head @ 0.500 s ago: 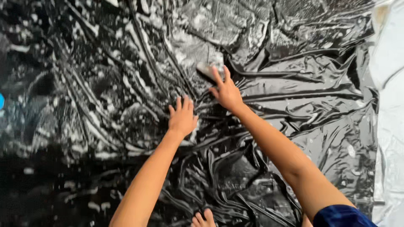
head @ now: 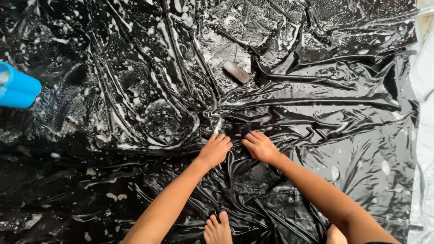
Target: The person scrubs a large black tarp covered in white soap suds using a small rectangular block. They move the block back and forth across the surface to clean it, occasionally using their left hand to hold the tarp steady.
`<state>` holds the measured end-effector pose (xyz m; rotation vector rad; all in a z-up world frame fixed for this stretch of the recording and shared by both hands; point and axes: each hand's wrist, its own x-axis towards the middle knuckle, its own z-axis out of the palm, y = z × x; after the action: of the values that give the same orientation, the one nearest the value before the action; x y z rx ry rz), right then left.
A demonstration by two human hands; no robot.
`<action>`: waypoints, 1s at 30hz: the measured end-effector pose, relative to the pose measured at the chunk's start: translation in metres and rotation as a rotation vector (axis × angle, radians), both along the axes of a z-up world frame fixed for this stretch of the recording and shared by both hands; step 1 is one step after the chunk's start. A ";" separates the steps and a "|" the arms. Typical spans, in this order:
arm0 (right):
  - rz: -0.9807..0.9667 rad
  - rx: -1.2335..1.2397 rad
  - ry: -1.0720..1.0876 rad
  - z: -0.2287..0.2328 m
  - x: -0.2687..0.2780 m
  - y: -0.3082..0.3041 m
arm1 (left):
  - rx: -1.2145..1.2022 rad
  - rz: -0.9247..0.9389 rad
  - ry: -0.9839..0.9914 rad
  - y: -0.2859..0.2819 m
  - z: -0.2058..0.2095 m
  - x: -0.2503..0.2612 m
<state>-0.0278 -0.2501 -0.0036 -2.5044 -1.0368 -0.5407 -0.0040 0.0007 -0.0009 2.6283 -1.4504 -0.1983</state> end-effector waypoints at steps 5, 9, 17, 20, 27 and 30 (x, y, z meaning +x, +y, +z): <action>0.205 0.085 0.394 0.007 -0.026 0.001 | -0.082 -0.039 0.182 0.013 0.003 -0.029; 0.198 0.130 0.620 0.024 -0.022 -0.002 | -0.142 -0.049 0.022 0.018 0.008 -0.036; 0.004 0.012 0.021 0.011 -0.051 0.007 | -0.070 -0.104 -0.207 0.026 0.007 -0.055; 0.010 -0.021 0.018 0.009 -0.051 0.007 | -0.035 -0.026 -0.129 0.016 0.004 -0.054; 0.309 -0.005 0.135 0.041 -0.063 0.022 | -0.100 -0.046 0.394 0.007 0.003 -0.081; 0.355 0.248 0.584 0.022 -0.047 0.018 | -0.071 -0.042 0.626 0.013 0.038 -0.087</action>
<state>-0.0747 -0.2320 0.0185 -2.0032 -1.0564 0.1560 -0.0911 0.0135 0.0370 2.1783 -1.2508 -0.8632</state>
